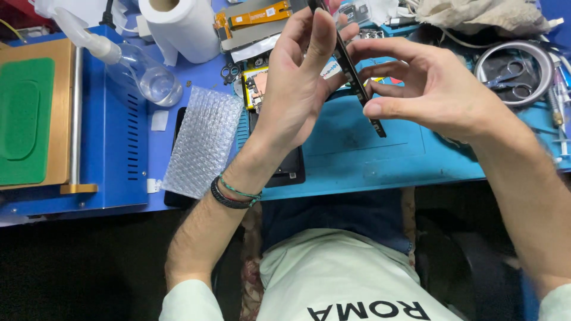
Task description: Repairing a mobile phone by disassembling the screen and frame components at a workbench.
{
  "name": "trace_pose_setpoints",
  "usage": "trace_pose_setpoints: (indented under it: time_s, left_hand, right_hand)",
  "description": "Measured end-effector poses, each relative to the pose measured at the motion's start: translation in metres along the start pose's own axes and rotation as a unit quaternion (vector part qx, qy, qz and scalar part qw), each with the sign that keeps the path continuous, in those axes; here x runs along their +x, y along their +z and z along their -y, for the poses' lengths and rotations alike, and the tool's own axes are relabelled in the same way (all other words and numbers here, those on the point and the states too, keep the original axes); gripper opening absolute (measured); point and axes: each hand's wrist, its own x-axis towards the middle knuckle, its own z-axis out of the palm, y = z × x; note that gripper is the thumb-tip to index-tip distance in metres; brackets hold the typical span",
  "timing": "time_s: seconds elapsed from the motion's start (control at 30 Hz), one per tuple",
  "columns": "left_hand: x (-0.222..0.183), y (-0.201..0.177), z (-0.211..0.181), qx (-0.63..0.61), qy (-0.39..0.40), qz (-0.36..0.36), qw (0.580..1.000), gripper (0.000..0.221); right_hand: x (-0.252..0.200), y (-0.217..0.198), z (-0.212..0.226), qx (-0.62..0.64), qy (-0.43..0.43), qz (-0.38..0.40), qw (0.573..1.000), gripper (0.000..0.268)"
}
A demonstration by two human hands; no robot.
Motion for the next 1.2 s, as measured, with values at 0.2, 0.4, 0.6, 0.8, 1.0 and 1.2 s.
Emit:
trace_pose_setpoints:
  time_s: [0.2,0.4,0.6,0.8,1.0,1.2]
  left_hand:
    - [-0.007,0.006,0.005,-0.026,0.003,-0.034,0.999,0.077]
    - [-0.015,0.002,0.027,-0.117,0.097,0.006,0.988,0.060]
    - [-0.014,0.034,0.035,-0.249,0.185,-0.090,0.946,0.049]
    - [-0.007,0.054,0.049,-0.338,0.218,-0.065,0.914,0.046]
    - [-0.004,0.043,0.074,-0.275,0.208,-0.044,0.938,0.047]
    - [-0.009,0.048,0.064,-0.201,0.194,-0.052,0.959,0.074]
  right_hand:
    - [-0.003,-0.002,0.003,-0.034,-0.004,0.011,0.999,0.079]
    - [-0.015,0.007,0.028,-0.231,-0.109,0.011,0.967,0.065]
    - [-0.019,0.001,0.034,-0.455,-0.306,-0.003,0.836,0.079]
    - [-0.023,-0.028,0.012,-0.544,-0.431,-0.153,0.703,0.007]
    - [-0.025,-0.039,0.007,-0.542,-0.492,-0.216,0.647,0.019]
    - [-0.024,-0.048,0.006,-0.545,-0.491,-0.253,0.631,0.007]
